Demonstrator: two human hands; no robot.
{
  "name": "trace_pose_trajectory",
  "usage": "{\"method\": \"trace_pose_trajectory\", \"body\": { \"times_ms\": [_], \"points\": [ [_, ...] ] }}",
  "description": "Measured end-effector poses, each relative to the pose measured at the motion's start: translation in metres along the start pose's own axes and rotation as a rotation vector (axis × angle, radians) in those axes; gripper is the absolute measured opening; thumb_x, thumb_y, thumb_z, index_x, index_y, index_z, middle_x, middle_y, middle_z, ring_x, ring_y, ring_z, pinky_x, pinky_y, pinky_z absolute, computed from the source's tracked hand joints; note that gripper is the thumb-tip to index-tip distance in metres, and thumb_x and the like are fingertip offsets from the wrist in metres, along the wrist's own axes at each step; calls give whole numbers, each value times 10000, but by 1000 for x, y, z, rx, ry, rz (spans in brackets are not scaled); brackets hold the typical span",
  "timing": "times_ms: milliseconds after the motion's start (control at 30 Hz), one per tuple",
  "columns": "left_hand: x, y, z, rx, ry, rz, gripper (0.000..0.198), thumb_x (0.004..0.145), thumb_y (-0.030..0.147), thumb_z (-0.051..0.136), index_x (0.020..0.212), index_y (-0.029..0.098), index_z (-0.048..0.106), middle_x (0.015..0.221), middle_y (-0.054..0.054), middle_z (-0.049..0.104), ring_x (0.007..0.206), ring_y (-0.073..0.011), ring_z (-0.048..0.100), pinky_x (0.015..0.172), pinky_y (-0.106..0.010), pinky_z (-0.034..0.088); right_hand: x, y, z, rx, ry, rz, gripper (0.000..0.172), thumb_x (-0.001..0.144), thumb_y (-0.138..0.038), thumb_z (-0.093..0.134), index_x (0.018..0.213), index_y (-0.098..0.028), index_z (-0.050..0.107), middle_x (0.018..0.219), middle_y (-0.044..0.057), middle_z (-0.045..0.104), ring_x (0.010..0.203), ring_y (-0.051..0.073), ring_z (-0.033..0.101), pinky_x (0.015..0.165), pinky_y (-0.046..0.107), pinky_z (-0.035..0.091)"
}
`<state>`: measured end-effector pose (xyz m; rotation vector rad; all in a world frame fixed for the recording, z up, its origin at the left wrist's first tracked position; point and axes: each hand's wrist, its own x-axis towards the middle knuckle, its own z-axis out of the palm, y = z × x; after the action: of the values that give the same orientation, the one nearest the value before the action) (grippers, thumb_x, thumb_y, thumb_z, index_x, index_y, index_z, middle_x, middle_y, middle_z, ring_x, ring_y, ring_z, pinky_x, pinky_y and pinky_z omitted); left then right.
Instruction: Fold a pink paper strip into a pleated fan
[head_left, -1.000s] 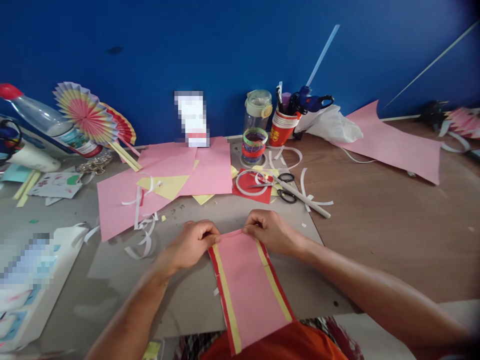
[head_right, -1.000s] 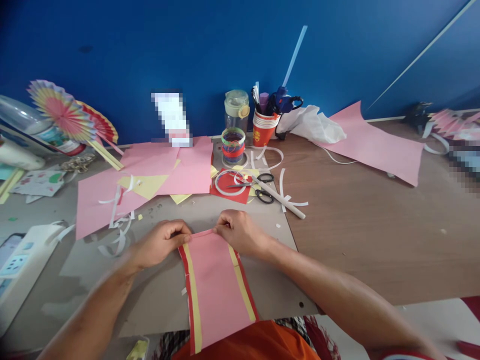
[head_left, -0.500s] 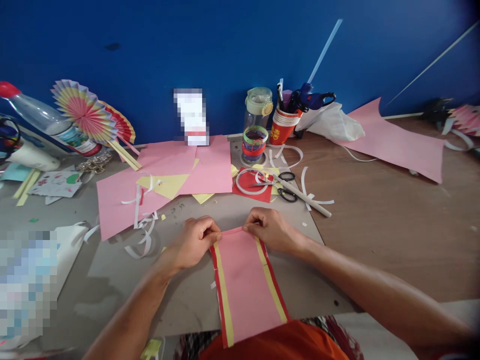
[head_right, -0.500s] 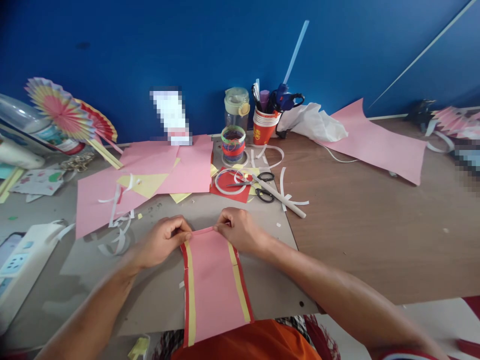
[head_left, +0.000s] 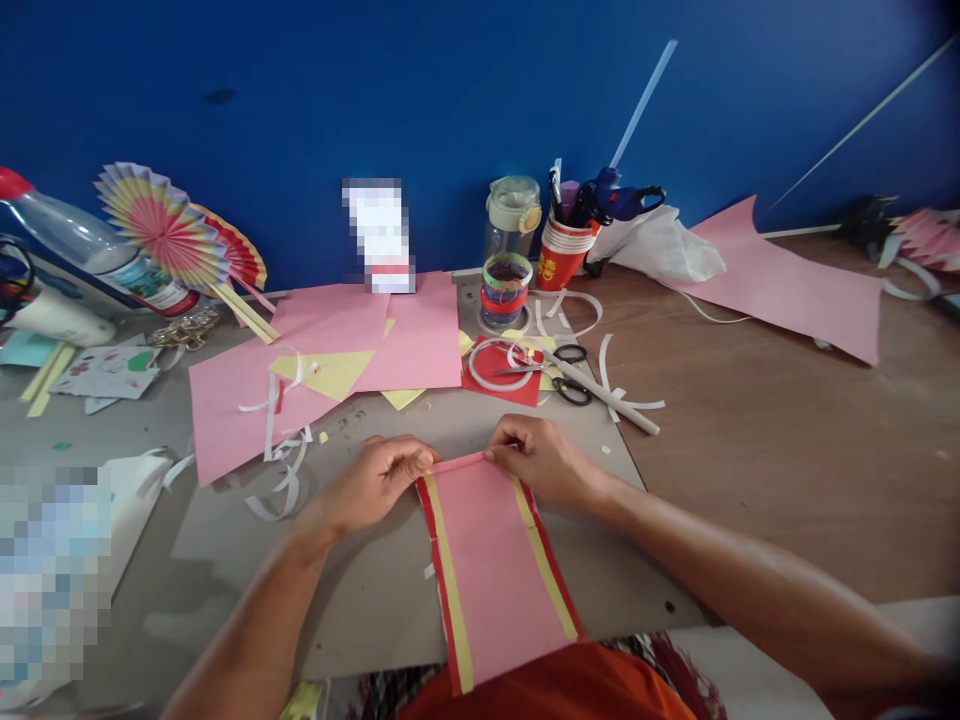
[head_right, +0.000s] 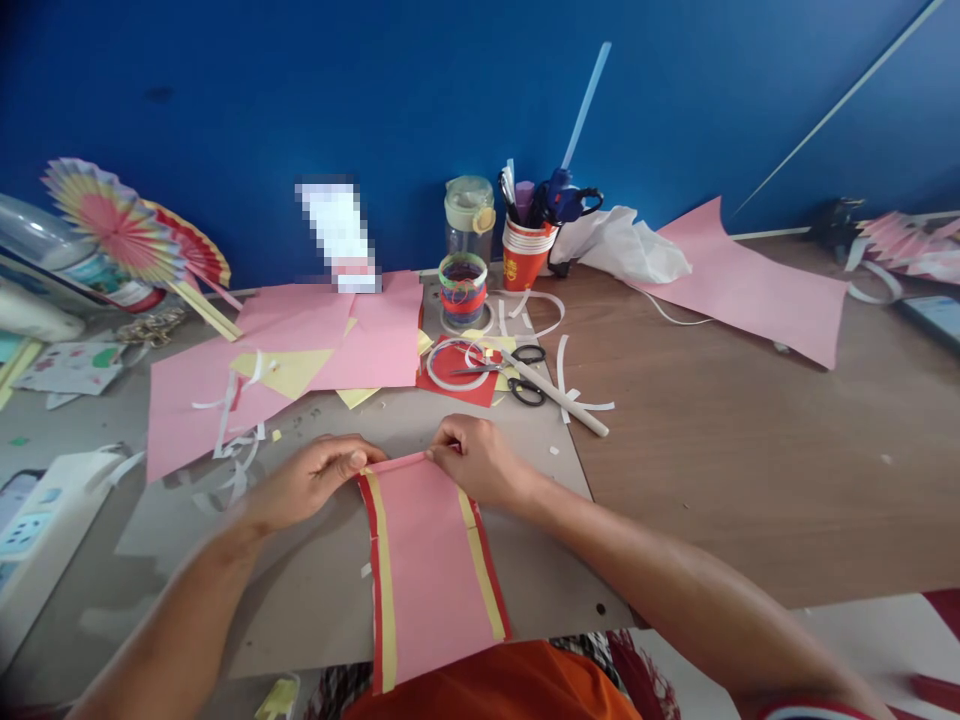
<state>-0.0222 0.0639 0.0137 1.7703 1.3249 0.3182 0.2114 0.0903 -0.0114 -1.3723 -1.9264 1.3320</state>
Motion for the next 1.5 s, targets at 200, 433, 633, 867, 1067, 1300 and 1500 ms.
{"method": "trace_pose_trajectory", "body": {
  "times_ms": [200, 433, 633, 867, 1067, 1300, 1500],
  "points": [
    [-1, -6, -1, 37, 29, -76, 246, 838, 368, 513, 791, 200, 687, 772, -7, 688, 762, -161, 584, 710, -245, 443, 0, 0, -1, -9, 4, -18, 133, 736, -219, 532, 615, -168, 515, 602, -29, 523, 568, 96, 451, 499, 199, 322],
    [1, -8, 3, 13, 86, -92, 228, 817, 338, 511, 739, 203, 678, 740, -4, 684, 748, -161, 567, 694, -246, 442, 0, 2, 0, -49, 18, -88, 148, 739, -182, 527, 594, -171, 504, 606, -30, 514, 579, 92, 455, 519, 198, 327],
    [-1, -6, 2, -10, 51, -83, 197, 776, 350, 560, 775, 206, 695, 710, -6, 670, 751, -168, 562, 718, -258, 449, 0, 3, 1, -54, 41, -78, 135, 730, -160, 514, 597, -174, 492, 597, -34, 507, 576, 91, 453, 517, 195, 326],
    [-4, 0, -1, 92, -7, -47, 234, 800, 358, 521, 838, 198, 687, 729, 0, 650, 693, -139, 532, 704, -253, 425, 0, 1, 1, -77, 39, -35, 127, 722, -162, 511, 596, -174, 498, 597, -33, 515, 564, 92, 454, 514, 200, 319],
    [-2, 1, -1, 137, -19, -65, 229, 824, 345, 495, 808, 191, 665, 700, 8, 624, 656, -130, 506, 663, -253, 393, 0, 0, 1, -64, 38, -46, 125, 727, -169, 518, 603, -173, 508, 593, -33, 510, 562, 91, 452, 512, 198, 314],
    [4, 1, 8, 160, 91, -79, 137, 782, 236, 484, 730, 191, 602, 732, 12, 587, 664, -127, 511, 641, -254, 386, -2, 1, 4, -44, 48, -88, 121, 726, -150, 512, 608, -169, 529, 615, -24, 523, 571, 93, 457, 524, 201, 325],
    [4, 3, 11, 174, 106, -70, 121, 780, 215, 471, 736, 193, 581, 743, 14, 576, 658, -127, 510, 643, -256, 383, -2, 3, 5, -38, 54, -108, 124, 730, -150, 507, 609, -172, 521, 617, -26, 518, 571, 92, 453, 520, 200, 324]
  ]
}}
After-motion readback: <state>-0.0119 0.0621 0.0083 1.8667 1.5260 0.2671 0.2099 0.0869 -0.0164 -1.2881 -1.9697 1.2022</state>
